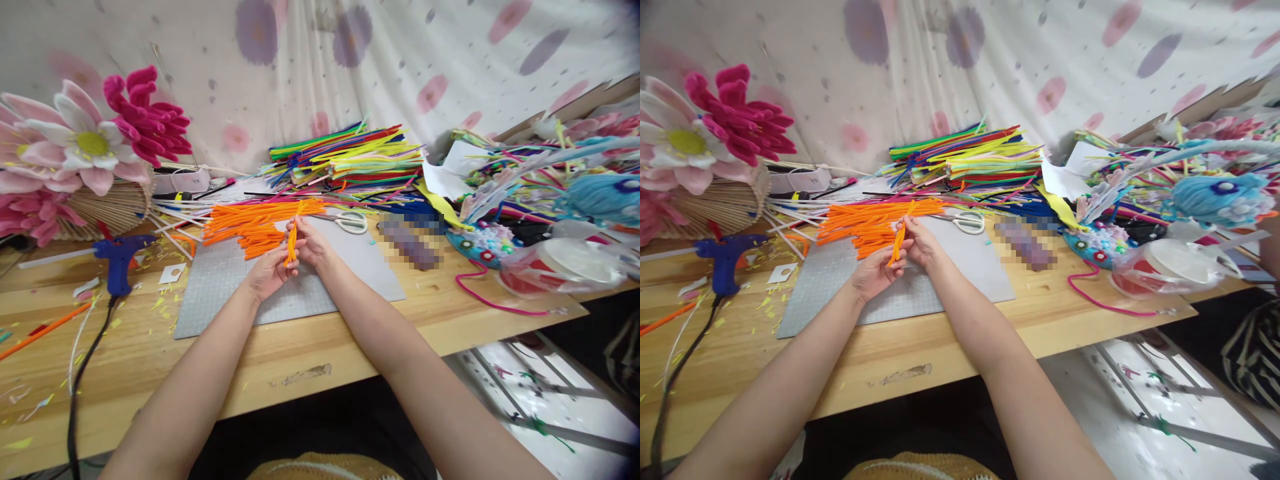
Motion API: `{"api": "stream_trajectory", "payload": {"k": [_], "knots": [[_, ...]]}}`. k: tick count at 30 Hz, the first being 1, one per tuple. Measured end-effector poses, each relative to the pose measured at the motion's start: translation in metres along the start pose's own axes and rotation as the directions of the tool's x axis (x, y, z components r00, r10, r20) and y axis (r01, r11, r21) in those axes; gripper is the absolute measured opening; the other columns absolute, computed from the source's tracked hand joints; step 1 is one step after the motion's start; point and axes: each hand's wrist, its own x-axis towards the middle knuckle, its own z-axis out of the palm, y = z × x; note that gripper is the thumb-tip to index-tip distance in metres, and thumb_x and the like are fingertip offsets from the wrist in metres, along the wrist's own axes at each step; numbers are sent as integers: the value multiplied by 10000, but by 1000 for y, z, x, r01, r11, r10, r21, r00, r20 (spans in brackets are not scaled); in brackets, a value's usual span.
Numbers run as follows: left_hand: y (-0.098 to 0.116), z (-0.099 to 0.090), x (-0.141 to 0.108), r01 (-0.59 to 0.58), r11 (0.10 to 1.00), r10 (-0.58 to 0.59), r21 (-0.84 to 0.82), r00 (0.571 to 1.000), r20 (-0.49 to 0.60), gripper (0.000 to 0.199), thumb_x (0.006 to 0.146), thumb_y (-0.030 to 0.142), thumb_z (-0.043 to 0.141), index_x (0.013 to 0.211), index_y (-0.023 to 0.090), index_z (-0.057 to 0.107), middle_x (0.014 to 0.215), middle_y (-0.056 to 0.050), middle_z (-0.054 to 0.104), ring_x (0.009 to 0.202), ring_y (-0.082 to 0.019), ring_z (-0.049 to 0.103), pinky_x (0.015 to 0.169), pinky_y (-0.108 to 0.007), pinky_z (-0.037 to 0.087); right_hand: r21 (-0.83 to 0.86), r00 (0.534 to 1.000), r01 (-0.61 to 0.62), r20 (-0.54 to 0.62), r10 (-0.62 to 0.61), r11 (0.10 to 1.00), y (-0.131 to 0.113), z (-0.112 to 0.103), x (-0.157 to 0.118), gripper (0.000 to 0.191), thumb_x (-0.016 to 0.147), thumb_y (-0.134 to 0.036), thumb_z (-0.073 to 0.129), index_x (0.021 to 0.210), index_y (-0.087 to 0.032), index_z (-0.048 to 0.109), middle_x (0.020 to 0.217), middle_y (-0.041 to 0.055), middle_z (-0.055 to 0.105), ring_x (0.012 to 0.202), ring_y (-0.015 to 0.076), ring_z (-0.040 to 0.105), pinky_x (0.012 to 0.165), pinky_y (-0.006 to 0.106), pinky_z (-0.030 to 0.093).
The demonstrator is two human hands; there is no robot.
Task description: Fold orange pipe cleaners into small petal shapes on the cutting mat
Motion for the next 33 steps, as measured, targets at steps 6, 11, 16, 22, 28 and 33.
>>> {"api": "stream_trajectory", "payload": {"k": [6, 11, 16, 22, 28, 33], "knots": [[-12, 1, 8, -105, 976, 139, 188, 974, -178, 178, 733, 209, 595, 842, 83, 658, 588, 34, 440, 448, -35, 380, 453, -192, 443, 4, 998, 36, -52, -36, 999, 2, -6, 4, 115, 763, -249, 623, 730, -185, 534, 643, -50, 599, 555, 51, 541, 490, 142, 424], [-17, 7, 9, -82, 962, 151, 259, 955, -257, 132, 757, 187, 517, 745, 107, 620, 517, 58, 394, 377, -27, 338, 421, -197, 455, -39, 986, 84, -140, -88, 996, 3, -6, 6, 116, 772, -217, 605, 695, -181, 526, 613, -42, 595, 540, 55, 545, 507, 149, 437], [-13, 13, 7, 10, 985, 42, 173, 954, -296, 144, 750, 100, 439, 700, 106, 574, 479, 71, 356, 326, -16, 277, 366, -169, 408, -45, 956, 84, -277, -94, 995, 8, -4, 10, 149, 790, -197, 571, 653, -169, 521, 520, -44, 539, 462, 51, 495, 475, 153, 415], [-10, 13, 7, 52, 987, -6, 155, 959, -284, 137, 733, 83, 443, 700, 101, 575, 482, 73, 353, 318, -6, 270, 373, -158, 405, -73, 931, 73, -352, -94, 995, 5, 0, 10, 170, 793, -168, 545, 625, -167, 519, 500, -35, 531, 447, 56, 481, 481, 169, 422], [-8, 16, 6, 69, 980, -11, 187, 956, -293, 168, 735, 85, 419, 676, 102, 575, 461, 76, 337, 306, -10, 267, 367, -166, 411, -87, 911, 78, -398, -107, 993, 0, 5, 8, 192, 794, -135, 519, 607, -171, 510, 488, -29, 530, 442, 69, 475, 472, 191, 431], [-9, 13, 6, 37, 980, 19, 194, 959, -282, 149, 737, 97, 443, 698, 105, 586, 462, 67, 372, 322, -31, 344, 408, -208, 463, -129, 926, 103, -350, -143, 986, -2, 3, 8, 184, 784, -155, 538, 604, -172, 504, 507, -31, 541, 458, 66, 489, 487, 186, 434]]}}
